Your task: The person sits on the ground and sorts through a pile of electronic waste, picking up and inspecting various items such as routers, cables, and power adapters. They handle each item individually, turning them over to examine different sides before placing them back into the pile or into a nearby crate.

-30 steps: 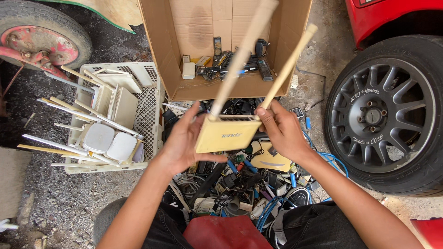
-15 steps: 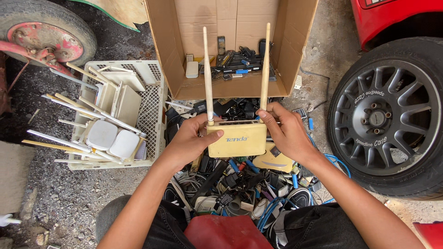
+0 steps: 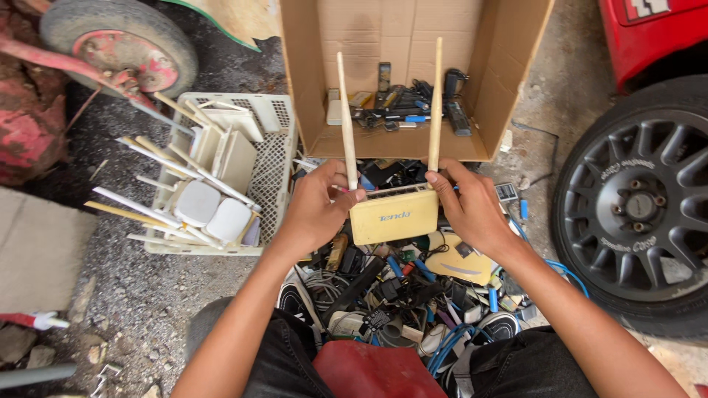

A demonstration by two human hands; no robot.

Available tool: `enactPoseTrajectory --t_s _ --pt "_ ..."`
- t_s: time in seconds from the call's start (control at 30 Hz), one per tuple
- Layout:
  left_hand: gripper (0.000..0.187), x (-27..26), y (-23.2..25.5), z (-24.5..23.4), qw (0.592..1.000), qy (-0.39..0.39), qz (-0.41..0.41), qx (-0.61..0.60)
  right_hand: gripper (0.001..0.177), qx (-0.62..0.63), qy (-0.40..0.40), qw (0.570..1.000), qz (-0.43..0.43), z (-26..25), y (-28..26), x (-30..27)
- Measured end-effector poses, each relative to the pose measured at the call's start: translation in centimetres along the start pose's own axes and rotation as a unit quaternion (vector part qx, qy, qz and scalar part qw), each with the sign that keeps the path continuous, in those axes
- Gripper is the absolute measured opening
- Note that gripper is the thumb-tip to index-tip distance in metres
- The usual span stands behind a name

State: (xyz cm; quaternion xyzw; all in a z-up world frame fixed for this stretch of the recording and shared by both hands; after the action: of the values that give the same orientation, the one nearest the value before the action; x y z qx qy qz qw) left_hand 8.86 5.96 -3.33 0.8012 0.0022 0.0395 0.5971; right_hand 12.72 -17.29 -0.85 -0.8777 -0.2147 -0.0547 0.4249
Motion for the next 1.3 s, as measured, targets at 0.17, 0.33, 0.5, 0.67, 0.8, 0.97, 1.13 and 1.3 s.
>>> enactPoseTrajectory --t_s 0.17,0.33,0.5,0.67,0.8,0.97,1.13,1.3 --pt "0.017 -1.0 2.9 -5.8 0.999 0.025 0.028 0.032 0.035 0.052 -0.021 0.998 -0.039 4.0 -3.1 1.9" --pt "0.017 -2.3 0.2 -11.8 0.993 0.08 0.025 0.081 0.053 0.065 -0.068 0.993 -0.077 10.4 -8.1 4.0" --pt "0.021 -4.8 -10.6 -17.4 0.986 0.155 -0.048 0.023 0.064 0.083 -0.176 0.977 -0.091 20.4 -10.9 5.8" --pt "0.021 -8.1 -17.6 -20.2 0.967 0.224 -0.122 0.006 0.069 0.078 -0.263 0.96 -0.059 31.9 -9.6 7.1" --pt "0.023 -9.4 -25.9 -21.0 0.946 0.27 -0.176 -0.036 0.066 0.121 -0.332 0.935 0.004 39.9 -7.2 6.7" --pt "0.026 -9.5 -34.4 -20.3 0.928 0.3 -0.218 -0.025 0.065 0.122 -0.359 0.925 0.03 48.9 -1.2 6.8" --pt "0.021 -9.5 -43.2 -19.2 0.901 0.299 -0.281 0.144 0.069 0.148 -0.367 0.913 0.098 54.0 2.5 5.3" --pt "0.027 -8.9 -44.5 -19.2 0.893 0.276 -0.301 0.186 0.069 0.171 -0.382 0.9 0.122 55.3 1.4 5.4"
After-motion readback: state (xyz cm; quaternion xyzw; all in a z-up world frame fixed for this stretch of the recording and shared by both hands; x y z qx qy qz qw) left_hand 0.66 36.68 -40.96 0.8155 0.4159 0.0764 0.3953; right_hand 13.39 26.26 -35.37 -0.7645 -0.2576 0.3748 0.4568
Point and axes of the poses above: each hand's wrist, its own x-axis towards the middle knuckle, its own z-axis out of the palm, y = z × x, the point moved 8 cm from there along x, towards the middle knuckle, and after that the axes turned 3 degrees about y, right-handed, at the moved point
